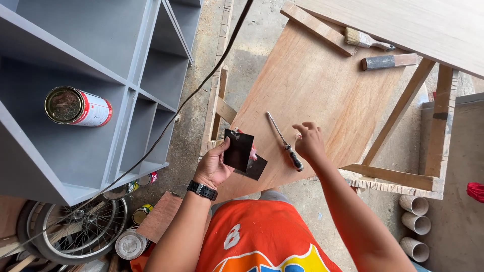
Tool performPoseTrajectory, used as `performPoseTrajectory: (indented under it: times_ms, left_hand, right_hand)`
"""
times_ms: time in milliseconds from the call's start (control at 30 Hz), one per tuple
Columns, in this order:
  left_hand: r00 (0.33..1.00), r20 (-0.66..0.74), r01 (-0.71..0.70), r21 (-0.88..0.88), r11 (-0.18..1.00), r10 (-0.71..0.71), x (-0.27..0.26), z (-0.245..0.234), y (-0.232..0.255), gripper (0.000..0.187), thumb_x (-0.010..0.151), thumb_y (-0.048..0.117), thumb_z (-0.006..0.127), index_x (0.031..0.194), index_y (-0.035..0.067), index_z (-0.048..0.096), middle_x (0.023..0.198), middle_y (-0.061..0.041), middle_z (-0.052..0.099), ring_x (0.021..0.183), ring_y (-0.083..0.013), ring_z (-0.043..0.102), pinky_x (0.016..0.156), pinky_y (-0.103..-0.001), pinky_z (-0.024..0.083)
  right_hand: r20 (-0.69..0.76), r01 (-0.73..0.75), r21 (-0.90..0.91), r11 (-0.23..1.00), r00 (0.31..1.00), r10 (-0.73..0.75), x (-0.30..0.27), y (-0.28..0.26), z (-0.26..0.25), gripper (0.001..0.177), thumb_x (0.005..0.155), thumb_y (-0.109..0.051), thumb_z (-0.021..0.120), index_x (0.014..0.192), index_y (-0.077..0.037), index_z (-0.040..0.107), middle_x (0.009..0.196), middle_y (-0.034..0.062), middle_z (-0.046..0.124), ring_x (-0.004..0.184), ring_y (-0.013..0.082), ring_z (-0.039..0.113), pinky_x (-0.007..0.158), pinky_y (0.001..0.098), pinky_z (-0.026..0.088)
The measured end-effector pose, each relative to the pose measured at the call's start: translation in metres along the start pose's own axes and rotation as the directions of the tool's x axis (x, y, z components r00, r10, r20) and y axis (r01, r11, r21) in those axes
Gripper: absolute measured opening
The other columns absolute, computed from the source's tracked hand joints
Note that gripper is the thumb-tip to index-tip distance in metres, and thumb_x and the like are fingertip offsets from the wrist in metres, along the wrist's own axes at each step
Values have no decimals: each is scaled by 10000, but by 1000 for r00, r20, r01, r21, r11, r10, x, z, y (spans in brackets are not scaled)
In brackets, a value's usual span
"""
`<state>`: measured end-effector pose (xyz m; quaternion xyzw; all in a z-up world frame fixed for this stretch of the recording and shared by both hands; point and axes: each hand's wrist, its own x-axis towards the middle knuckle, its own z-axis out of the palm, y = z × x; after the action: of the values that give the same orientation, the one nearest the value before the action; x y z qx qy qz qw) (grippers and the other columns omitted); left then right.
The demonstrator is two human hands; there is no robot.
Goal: The person is manually sanding a wooden board using small pieces of sandpaper to smooth the surface.
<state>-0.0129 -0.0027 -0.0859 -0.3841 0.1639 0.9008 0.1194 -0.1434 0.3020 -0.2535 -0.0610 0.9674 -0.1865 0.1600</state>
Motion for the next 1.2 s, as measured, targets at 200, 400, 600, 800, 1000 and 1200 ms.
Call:
performPoseTrajectory:
  times_ms: [200,400,600,800,1000,1200]
  left_hand:
    - [1000,-16,-20,-59,998,19,-6,15,8,210,963,223,837,1101,65,827,1162,-191,831,1125,-342,801,1095,-549,616]
    - [1000,6,-13,-76,997,14,1,10,5,249,977,230,816,1165,67,815,1207,-197,819,1174,-354,781,1111,-558,607]
    - [999,36,-34,-85,996,37,-2,15,11,266,977,258,811,1177,84,811,1218,-189,818,1187,-358,775,1108,-565,615]
    - [998,55,-37,-75,997,41,-12,28,12,274,985,297,779,1166,94,817,1209,-185,822,1166,-355,778,1053,-533,646]
    - [997,65,-30,-104,994,37,-3,19,12,287,996,294,758,1176,78,818,1205,-206,817,1150,-364,781,1018,-522,660]
    - [998,45,-42,-61,997,44,37,-27,5,311,996,314,765,1187,76,827,1184,-205,822,1111,-361,793,968,-497,680]
  right_hand:
    - [43,172,-66,983,985,-169,10,38,35,353,908,-107,809,1251,-187,808,1251,136,725,1136,407,738,936,483,639]
    - [40,-161,654,739,983,179,-32,-44,-31,307,958,-219,767,1261,-182,788,929,50,766,759,174,759,742,342,632]
    - [150,-146,985,96,988,-39,-81,-130,-73,290,1058,-59,669,1302,81,738,1001,148,765,904,204,782,830,318,693]
    - [-94,102,977,185,994,-54,-94,-159,-95,188,946,-11,838,1106,64,773,1206,223,784,1092,208,766,969,350,647]
    - [-282,322,897,302,944,-170,-97,-156,-86,250,954,101,787,1198,76,737,1226,203,752,1152,270,791,1023,408,650]
    - [-360,437,813,385,897,-256,-103,-162,-87,347,922,150,783,1250,35,786,1189,184,709,1122,312,796,951,393,663]
